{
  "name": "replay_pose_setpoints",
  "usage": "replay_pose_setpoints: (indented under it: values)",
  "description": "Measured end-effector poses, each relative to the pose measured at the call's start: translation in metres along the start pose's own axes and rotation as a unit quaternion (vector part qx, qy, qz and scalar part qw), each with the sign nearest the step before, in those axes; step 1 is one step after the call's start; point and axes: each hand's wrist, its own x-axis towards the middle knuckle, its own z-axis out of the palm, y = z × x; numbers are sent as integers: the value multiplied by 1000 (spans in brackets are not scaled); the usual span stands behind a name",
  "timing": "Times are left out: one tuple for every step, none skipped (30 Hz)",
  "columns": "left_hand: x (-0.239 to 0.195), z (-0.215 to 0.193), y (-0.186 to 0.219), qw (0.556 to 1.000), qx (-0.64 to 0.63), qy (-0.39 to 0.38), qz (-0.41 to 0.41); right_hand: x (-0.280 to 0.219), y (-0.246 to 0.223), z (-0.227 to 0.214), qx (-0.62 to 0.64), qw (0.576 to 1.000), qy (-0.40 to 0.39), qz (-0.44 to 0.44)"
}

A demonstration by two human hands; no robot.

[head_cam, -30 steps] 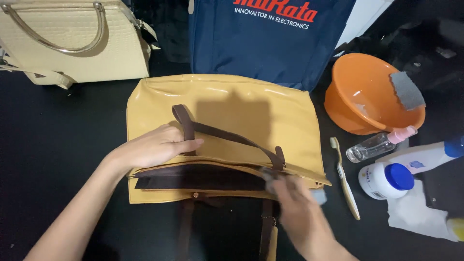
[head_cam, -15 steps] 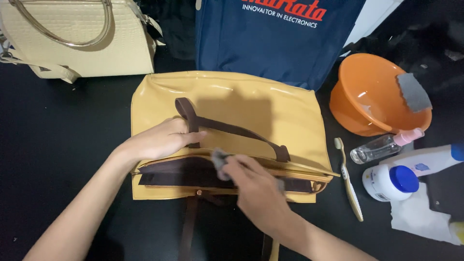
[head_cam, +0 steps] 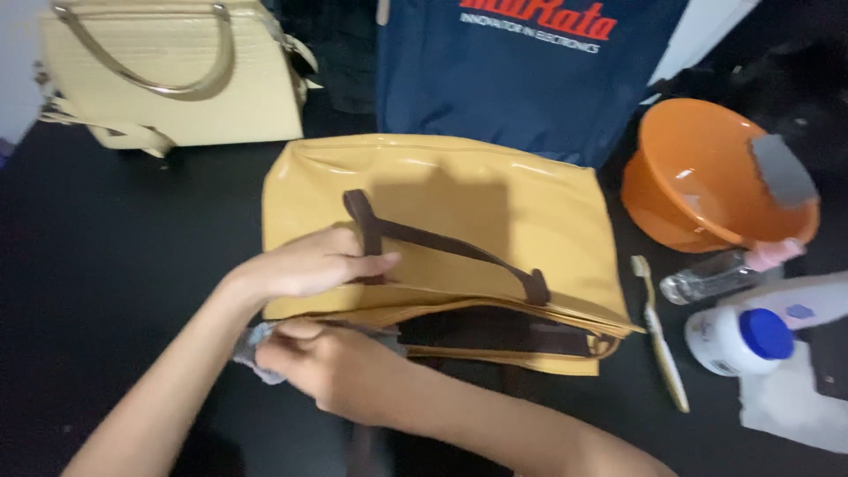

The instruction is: Polishing and cleaning the exterior and interior of a yellow leather handbag using a cloth and cleaning solution.

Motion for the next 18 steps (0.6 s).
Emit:
replay_pose_setpoints:
  values:
    - [-5, -1, 3, 1000, 23, -2, -7, 6, -6, 9, -31, 992, 93, -79]
    - [-4, 0, -9, 1000, 25, 1, -13, 9, -4, 6, -27, 992, 95, -84]
    - [-2, 2, -20, 999, 34, 18, 29, 11, -1, 2, -21, 994, 59, -94]
    - [0, 5, -31, 996, 43, 35, 71, 12, 2, -2, -15, 994, 24, -104]
    - [-4, 3, -28, 996, 42, 39, 68, 10, 3, -8, -13, 994, 22, -108]
    - [-7, 2, -24, 998, 29, 38, 40, 8, 5, -13, -99, 991, -6, -89]
    - [-10, 0, -20, 999, 16, 35, 13, 6, 7, -20, -186, 980, -32, -69]
    - [-10, -4, -21, 999, 15, 37, 11, 4, 13, -25, -185, 980, -33, -71]
    - [-8, -6, -22, 1000, -15, 7, 12, 1, 19, -30, -149, 984, -86, -53]
    - [-7, -9, -23, 999, -45, -23, 14, -3, 25, -35, -113, 983, -139, -35]
    - [-5, -9, -26, 999, -47, -22, 14, -3, 21, -45, -113, 983, -140, -36]
    - [-2, -10, -29, 997, -59, -29, 29, -4, 17, -55, -78, 981, -176, 10]
    - [0, -11, -33, 996, -71, -36, 45, -5, 13, -65, -42, 975, -211, 56]
    - [1, -10, -35, 996, -72, -35, 46, -12, 14, -72, -43, 975, -212, 55]
    - [1, -10, -37, 996, -69, -36, 46, -20, 15, -79, -31, 977, -202, 54]
    - [3, -9, -40, 996, -66, -37, 47, -28, 17, -86, -19, 980, -192, 53]
    - [0, -10, -38, 996, -68, -38, 47, -30, 17, -96, -18, 980, -193, 54]
    - [-2, -10, -36, 995, -83, -38, 42, -33, 16, -107, -20, 973, -206, 103]
